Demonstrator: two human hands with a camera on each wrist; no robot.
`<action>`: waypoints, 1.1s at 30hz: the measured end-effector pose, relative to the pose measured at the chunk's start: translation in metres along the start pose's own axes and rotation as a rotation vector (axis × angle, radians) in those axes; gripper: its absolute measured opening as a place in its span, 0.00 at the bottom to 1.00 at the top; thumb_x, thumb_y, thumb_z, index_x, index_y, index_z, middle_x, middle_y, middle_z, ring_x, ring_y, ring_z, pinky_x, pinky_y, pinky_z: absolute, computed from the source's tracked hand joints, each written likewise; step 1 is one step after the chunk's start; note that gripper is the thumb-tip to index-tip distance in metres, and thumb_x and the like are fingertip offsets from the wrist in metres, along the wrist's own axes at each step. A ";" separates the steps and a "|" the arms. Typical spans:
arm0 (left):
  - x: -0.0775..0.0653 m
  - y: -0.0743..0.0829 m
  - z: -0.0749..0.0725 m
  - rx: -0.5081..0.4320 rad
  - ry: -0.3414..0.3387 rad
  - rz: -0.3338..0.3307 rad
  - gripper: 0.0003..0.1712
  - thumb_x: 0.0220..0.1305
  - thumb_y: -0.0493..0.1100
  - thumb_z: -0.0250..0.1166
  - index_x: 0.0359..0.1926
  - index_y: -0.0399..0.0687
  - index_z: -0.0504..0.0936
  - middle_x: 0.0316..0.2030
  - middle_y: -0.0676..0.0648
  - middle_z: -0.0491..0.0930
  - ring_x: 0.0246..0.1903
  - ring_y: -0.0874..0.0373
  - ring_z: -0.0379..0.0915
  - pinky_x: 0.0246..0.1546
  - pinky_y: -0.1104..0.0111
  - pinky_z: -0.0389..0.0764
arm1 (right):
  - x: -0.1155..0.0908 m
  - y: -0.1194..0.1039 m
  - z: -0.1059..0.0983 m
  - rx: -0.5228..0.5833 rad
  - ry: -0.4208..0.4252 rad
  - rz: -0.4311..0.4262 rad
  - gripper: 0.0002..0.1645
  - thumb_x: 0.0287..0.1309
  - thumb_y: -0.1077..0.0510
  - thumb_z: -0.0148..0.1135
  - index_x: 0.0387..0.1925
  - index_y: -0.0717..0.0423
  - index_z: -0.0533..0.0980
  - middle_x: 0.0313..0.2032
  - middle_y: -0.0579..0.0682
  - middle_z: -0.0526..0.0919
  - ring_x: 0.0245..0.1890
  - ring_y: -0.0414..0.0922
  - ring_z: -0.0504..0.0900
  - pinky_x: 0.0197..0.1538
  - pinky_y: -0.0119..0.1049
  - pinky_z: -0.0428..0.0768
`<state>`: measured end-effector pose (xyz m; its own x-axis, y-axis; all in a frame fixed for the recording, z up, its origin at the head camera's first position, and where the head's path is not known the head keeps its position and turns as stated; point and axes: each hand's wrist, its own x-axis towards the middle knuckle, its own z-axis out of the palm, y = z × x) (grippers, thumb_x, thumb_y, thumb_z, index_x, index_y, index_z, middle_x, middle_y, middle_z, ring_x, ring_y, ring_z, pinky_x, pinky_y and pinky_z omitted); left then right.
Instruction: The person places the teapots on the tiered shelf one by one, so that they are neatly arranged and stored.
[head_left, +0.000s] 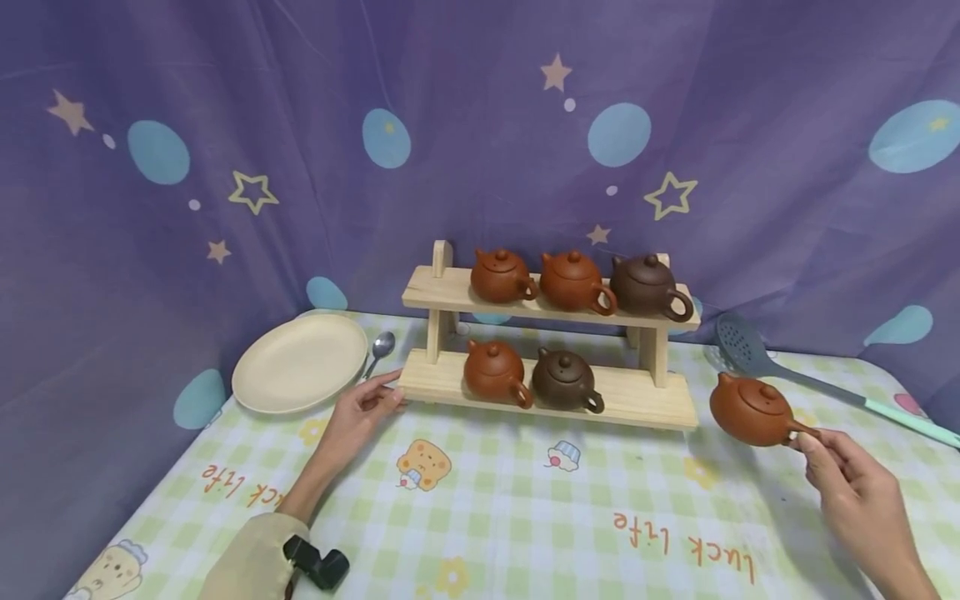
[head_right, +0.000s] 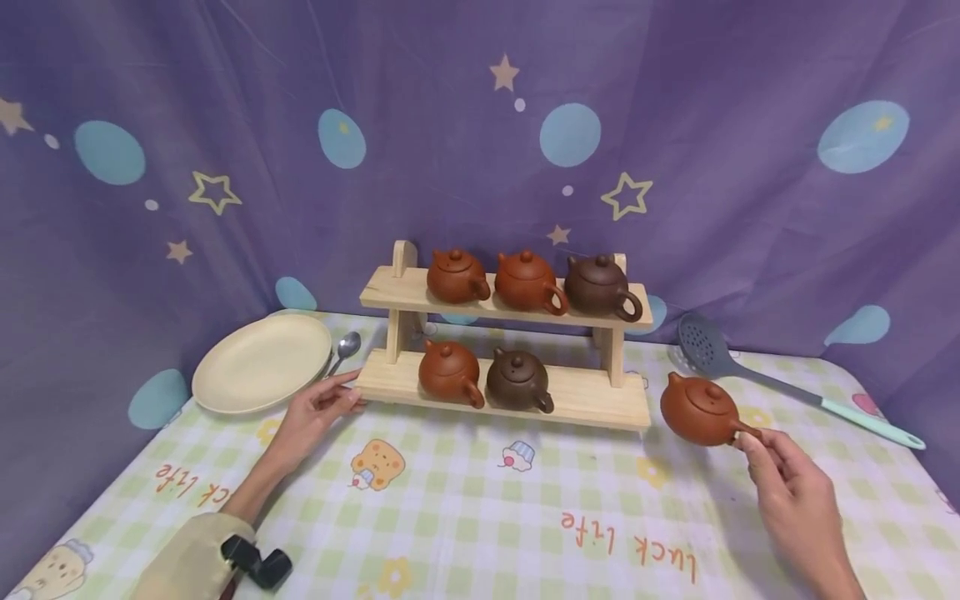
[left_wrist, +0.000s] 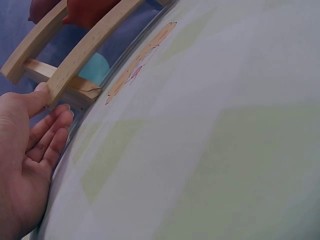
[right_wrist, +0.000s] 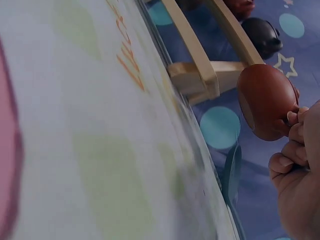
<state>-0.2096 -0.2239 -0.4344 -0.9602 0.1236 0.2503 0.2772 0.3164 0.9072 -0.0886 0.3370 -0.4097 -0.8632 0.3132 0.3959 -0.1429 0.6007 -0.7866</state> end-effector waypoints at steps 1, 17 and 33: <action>0.000 0.000 0.000 0.001 -0.001 0.001 0.24 0.76 0.41 0.64 0.68 0.36 0.77 0.40 0.36 0.86 0.40 0.47 0.86 0.46 0.73 0.80 | 0.000 -0.001 0.001 0.002 0.001 -0.007 0.08 0.77 0.59 0.57 0.38 0.54 0.78 0.18 0.45 0.70 0.16 0.39 0.62 0.17 0.38 0.57; 0.000 -0.001 0.000 -0.004 -0.001 0.001 0.24 0.75 0.40 0.64 0.68 0.36 0.77 0.41 0.36 0.86 0.39 0.49 0.86 0.46 0.73 0.80 | 0.000 -0.018 0.023 0.116 -0.087 -0.110 0.07 0.77 0.64 0.54 0.44 0.63 0.78 0.18 0.44 0.66 0.12 0.43 0.57 0.12 0.39 0.55; 0.000 0.000 0.000 0.004 0.004 0.000 0.24 0.75 0.40 0.64 0.68 0.36 0.77 0.40 0.36 0.86 0.39 0.49 0.86 0.45 0.73 0.81 | 0.004 -0.028 0.044 0.140 -0.114 -0.119 0.08 0.77 0.64 0.55 0.44 0.66 0.78 0.17 0.44 0.66 0.11 0.40 0.57 0.12 0.39 0.55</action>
<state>-0.2100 -0.2238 -0.4347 -0.9605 0.1196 0.2514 0.2770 0.3206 0.9058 -0.1093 0.2895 -0.4068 -0.8843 0.1558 0.4401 -0.3062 0.5180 -0.7987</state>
